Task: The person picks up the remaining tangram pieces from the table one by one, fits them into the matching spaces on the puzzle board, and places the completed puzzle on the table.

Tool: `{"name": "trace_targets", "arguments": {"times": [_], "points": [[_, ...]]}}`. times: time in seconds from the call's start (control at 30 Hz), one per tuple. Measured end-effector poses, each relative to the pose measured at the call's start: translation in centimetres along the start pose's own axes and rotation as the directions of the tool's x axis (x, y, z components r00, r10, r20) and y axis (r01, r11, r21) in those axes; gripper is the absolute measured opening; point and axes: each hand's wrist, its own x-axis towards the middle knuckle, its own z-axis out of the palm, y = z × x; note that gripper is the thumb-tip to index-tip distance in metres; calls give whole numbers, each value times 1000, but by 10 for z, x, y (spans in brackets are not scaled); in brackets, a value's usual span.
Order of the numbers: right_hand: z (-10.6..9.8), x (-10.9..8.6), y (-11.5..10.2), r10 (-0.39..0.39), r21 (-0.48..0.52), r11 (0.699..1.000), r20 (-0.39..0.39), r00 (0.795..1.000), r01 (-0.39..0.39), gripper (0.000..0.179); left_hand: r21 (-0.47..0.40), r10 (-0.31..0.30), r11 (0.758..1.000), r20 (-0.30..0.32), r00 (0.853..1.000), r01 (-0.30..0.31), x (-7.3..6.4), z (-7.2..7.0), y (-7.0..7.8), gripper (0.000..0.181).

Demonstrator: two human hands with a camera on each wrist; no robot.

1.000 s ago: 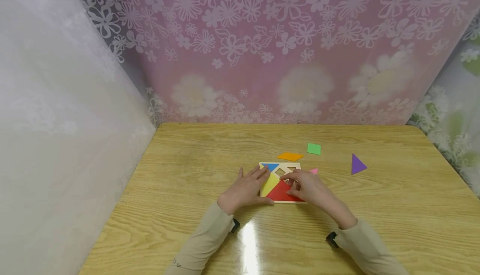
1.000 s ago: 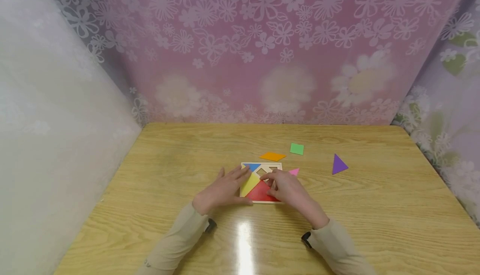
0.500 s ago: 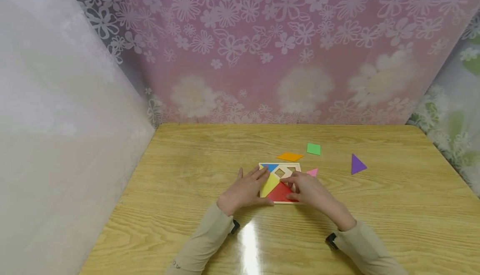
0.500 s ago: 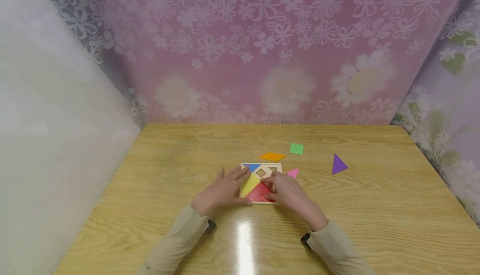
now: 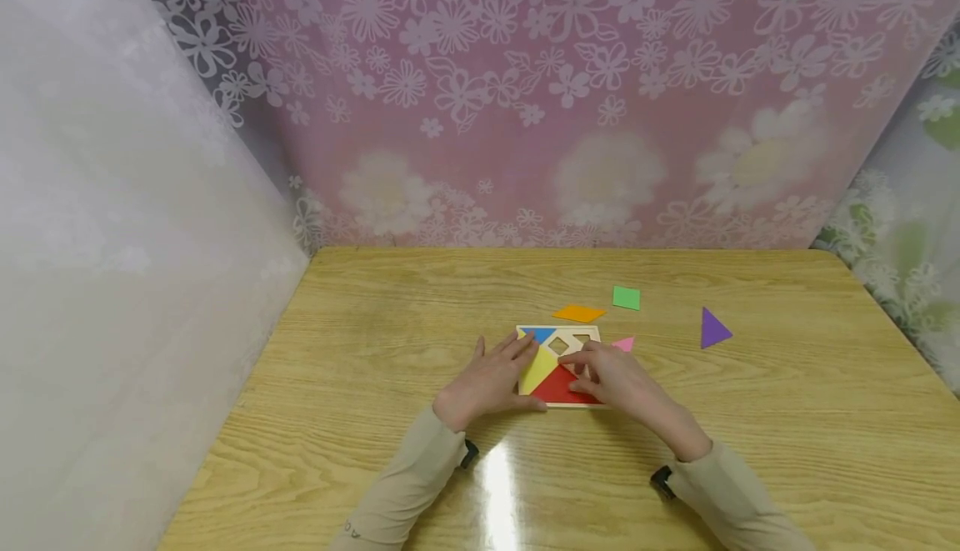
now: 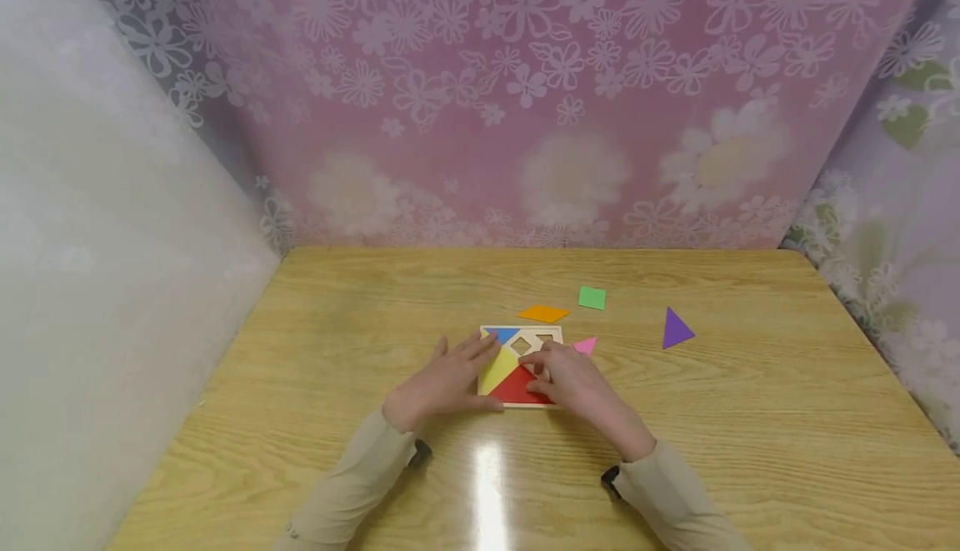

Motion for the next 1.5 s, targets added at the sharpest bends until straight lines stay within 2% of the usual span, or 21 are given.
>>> {"name": "trace_targets", "arguments": {"times": [0.13,0.27,0.5,0.63,0.77,0.87,1.03,1.2,1.33,1.5], "points": [[-4,1,4,4,61,998,-87,996,2,16,6,-2,1000,3,1000,2,0,0,0,93],[-11,0,6,23,85,996,-176,984,-8,9,6,-5,1000,2,1000,5,0,0,0,94],[-16,2,12,20,68,998,-282,959,-1,6,6,-1,1000,2,1000,1,1,1,-1,94],[-19,9,20,33,51,999,-311,950,-18,8,1,-3,1000,2,1000,3,1,0,-1,94],[-25,22,28,44,-9,999,-310,950,-49,12,4,-3,1000,2,1000,3,0,0,0,94],[-29,34,33,62,-59,995,-283,957,-82,17,7,-2,1000,2,1000,2,0,-1,0,94],[-28,55,39,128,-110,983,-148,981,-145,25,19,-1,1000,4,1000,1,0,0,0,94],[-21,70,45,139,-160,977,-44,989,-144,33,34,3,999,5,1000,-3,1,2,-1,94],[-17,76,48,131,-204,970,-32,991,-134,35,40,1,999,0,1000,-1,1,2,-2,95],[-16,80,49,121,-221,967,-50,991,-130,30,33,0,999,-2,1000,0,0,0,-2,95]]}}
